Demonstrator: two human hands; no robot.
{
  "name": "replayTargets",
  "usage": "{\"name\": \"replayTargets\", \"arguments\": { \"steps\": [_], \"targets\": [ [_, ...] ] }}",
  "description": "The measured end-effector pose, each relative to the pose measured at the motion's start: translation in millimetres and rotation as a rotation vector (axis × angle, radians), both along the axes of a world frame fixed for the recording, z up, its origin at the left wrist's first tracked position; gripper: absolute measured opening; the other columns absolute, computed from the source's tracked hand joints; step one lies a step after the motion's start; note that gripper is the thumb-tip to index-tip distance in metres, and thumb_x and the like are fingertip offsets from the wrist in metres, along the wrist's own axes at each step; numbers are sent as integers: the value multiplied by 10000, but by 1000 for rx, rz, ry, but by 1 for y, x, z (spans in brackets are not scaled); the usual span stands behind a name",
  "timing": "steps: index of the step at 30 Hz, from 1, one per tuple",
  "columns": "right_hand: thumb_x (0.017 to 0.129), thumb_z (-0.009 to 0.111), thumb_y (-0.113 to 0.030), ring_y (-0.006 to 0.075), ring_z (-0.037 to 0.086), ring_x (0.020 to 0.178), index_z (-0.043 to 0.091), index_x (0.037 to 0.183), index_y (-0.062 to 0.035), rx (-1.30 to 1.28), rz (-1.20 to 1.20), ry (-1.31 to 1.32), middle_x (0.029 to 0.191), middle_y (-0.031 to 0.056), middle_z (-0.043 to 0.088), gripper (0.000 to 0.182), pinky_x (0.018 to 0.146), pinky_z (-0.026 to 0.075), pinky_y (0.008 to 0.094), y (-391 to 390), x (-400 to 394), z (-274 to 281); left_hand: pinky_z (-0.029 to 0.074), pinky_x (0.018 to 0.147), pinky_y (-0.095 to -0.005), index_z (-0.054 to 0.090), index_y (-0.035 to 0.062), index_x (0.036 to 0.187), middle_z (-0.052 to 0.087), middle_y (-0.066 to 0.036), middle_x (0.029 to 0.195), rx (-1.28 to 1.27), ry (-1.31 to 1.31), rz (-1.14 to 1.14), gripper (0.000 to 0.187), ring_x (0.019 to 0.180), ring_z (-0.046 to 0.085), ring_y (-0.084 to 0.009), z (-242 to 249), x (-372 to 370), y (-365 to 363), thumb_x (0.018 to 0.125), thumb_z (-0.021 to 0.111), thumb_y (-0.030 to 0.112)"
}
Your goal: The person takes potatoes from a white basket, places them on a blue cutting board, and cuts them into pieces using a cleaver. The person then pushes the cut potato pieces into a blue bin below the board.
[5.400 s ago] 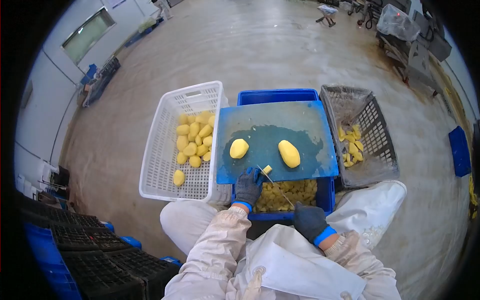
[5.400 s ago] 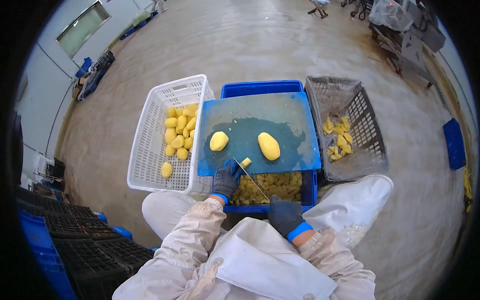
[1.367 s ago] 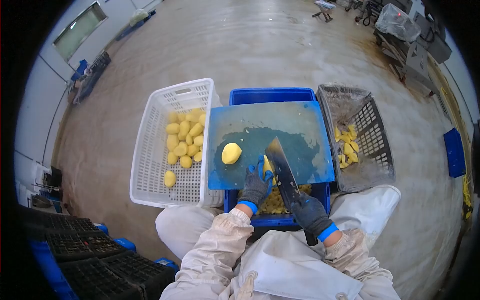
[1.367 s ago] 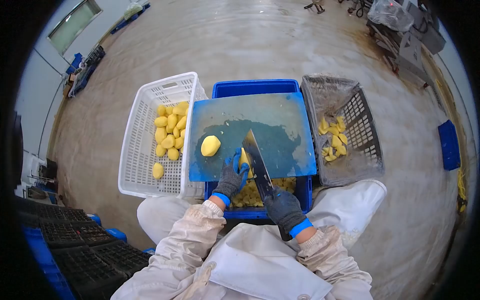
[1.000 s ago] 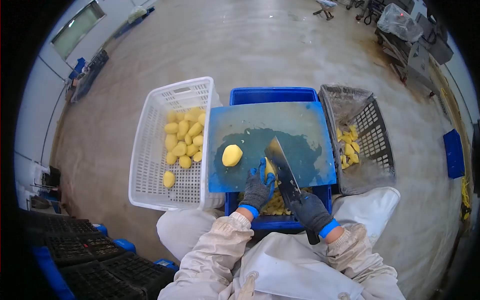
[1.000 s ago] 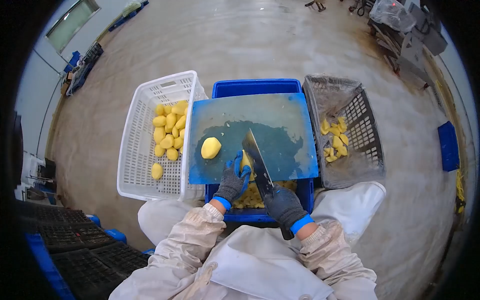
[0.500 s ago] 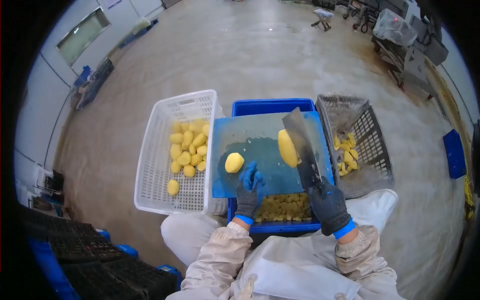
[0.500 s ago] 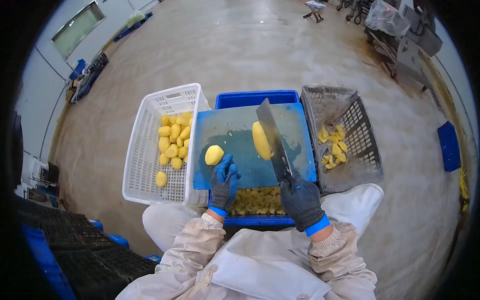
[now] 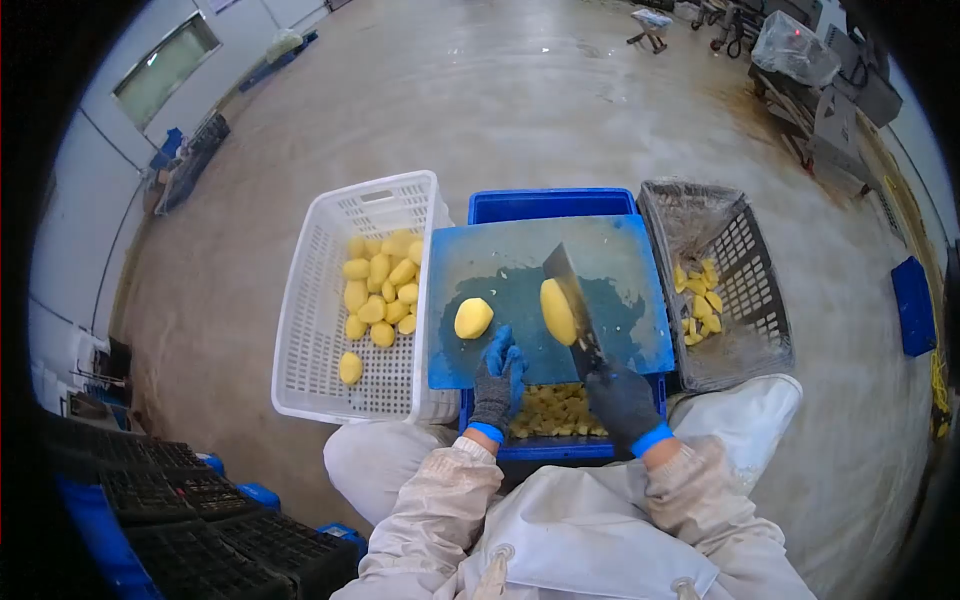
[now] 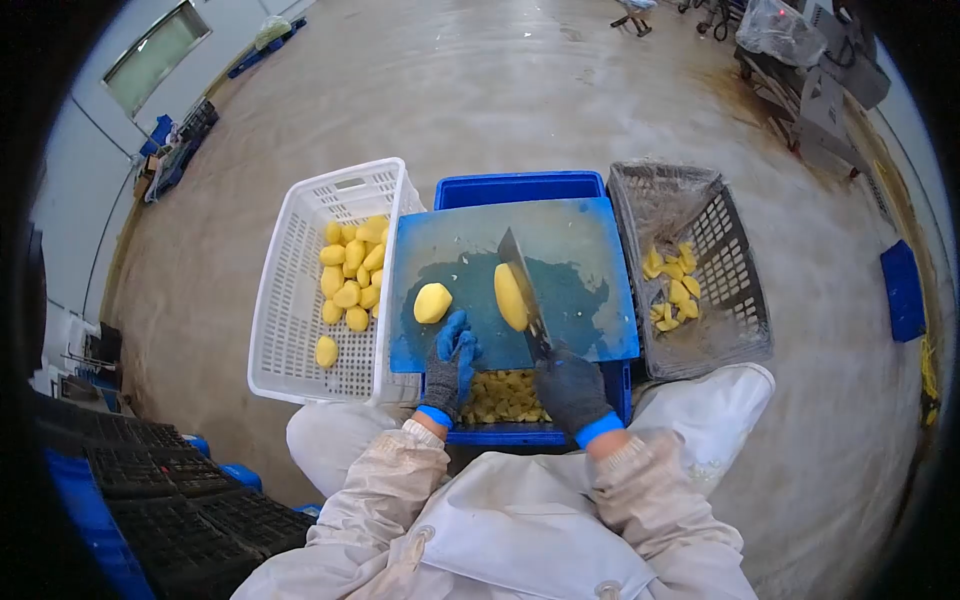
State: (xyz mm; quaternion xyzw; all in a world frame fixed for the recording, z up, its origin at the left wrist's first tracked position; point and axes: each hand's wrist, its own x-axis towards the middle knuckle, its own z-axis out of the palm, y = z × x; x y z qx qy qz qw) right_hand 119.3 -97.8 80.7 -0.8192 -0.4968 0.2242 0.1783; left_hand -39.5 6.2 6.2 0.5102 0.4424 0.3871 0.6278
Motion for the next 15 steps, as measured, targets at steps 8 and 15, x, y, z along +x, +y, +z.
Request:
{"name": "replayTargets", "arguments": {
  "steps": [8,15],
  "targets": [
    [804,468,-195,353,642,735,577,990,17,-61,171,-113,782,211,642,303,672,492,477,14,-37,-31,371,963,-394,403,-39,1272,470,-263,1237,157,371,-246,466,1144,461,-386,-20,17,5,894,500,216],
    [840,435,-225,380,629,732,575,960,-5,3,185,130,788,221,637,287,657,495,466,28,-53,-46,366,970,-422,447,-21,1253,494,-236,1201,324,364,70,479,1112,486,-368,-7,-15,7,855,560,220]
  ]
}}
